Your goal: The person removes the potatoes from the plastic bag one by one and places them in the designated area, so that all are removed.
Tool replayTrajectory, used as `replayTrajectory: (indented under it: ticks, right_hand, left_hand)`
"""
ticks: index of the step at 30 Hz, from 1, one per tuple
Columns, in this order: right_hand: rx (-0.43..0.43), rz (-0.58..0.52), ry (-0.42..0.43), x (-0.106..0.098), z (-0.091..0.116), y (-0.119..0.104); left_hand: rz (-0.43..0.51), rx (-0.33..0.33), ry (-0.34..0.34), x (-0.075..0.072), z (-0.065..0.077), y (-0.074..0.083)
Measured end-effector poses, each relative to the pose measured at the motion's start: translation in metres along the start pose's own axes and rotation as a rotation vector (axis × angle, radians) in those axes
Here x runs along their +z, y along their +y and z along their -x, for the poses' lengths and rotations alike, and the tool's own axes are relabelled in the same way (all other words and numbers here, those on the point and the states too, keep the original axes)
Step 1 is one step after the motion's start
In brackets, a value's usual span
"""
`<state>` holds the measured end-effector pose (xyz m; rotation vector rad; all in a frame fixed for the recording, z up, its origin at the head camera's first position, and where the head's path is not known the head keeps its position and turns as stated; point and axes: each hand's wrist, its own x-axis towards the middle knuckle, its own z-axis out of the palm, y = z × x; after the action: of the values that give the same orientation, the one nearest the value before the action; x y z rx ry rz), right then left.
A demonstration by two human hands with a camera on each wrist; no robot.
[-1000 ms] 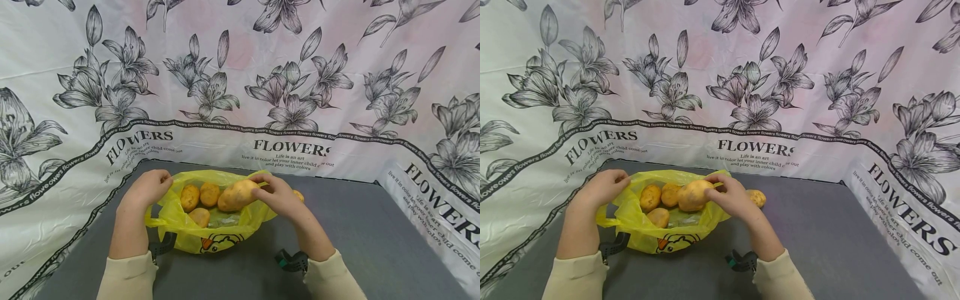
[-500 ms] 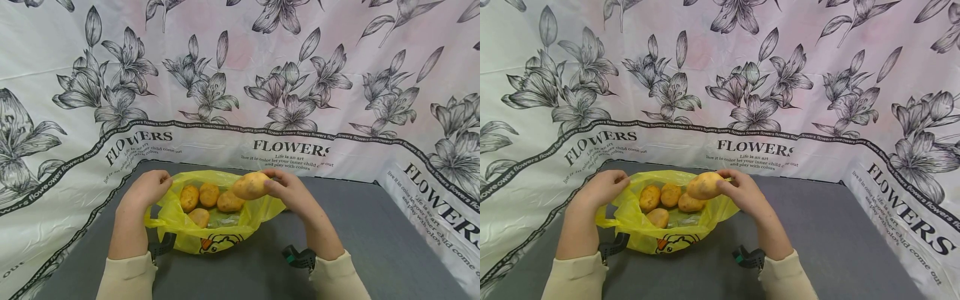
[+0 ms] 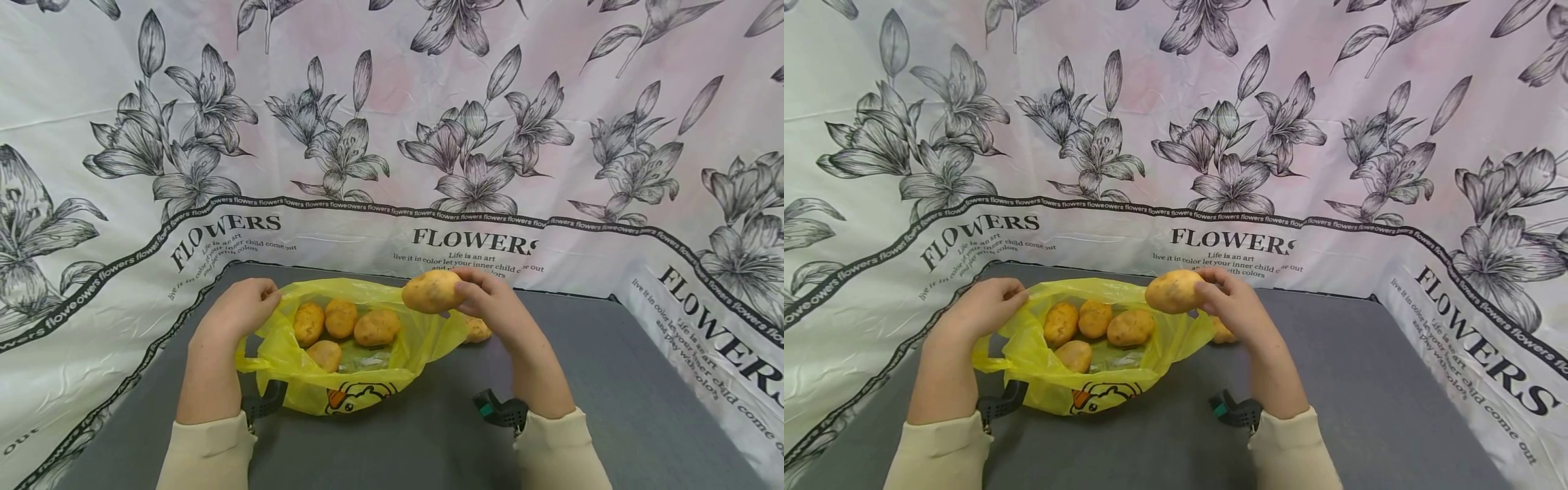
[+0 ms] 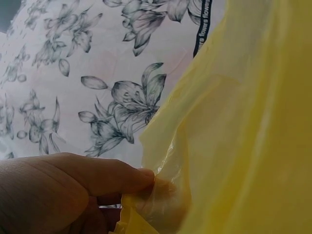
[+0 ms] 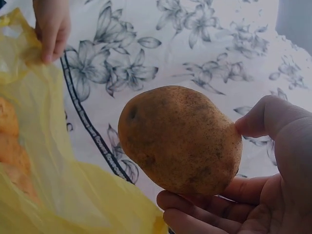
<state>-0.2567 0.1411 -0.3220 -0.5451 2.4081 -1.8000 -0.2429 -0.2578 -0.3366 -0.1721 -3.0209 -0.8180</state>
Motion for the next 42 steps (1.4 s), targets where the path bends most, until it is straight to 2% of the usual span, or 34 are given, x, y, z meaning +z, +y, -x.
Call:
replayTrajectory:
  ticks: [6,16,24,42]
  right_hand:
    - [0.041,0.012,0.041,-0.012,-0.003,0.005]
    - [0.057,0.037,0.106,-0.022,-0.003,0.008]
    - [0.043,0.022,0.137,-0.029,-0.003,0.011]
    - [0.103,-0.016,0.249,-0.058,-0.002,0.028]
  left_hand:
    - [0.003,-0.003,-0.007,0.001,0.000,-0.001]
    - [0.002,0.006,-0.005,0.001,-0.001,-0.001]
    - [0.002,0.006,-0.004,0.002,-0.001,0.000]
    - [0.001,0.006,-0.017,0.002,-0.001,0.000]
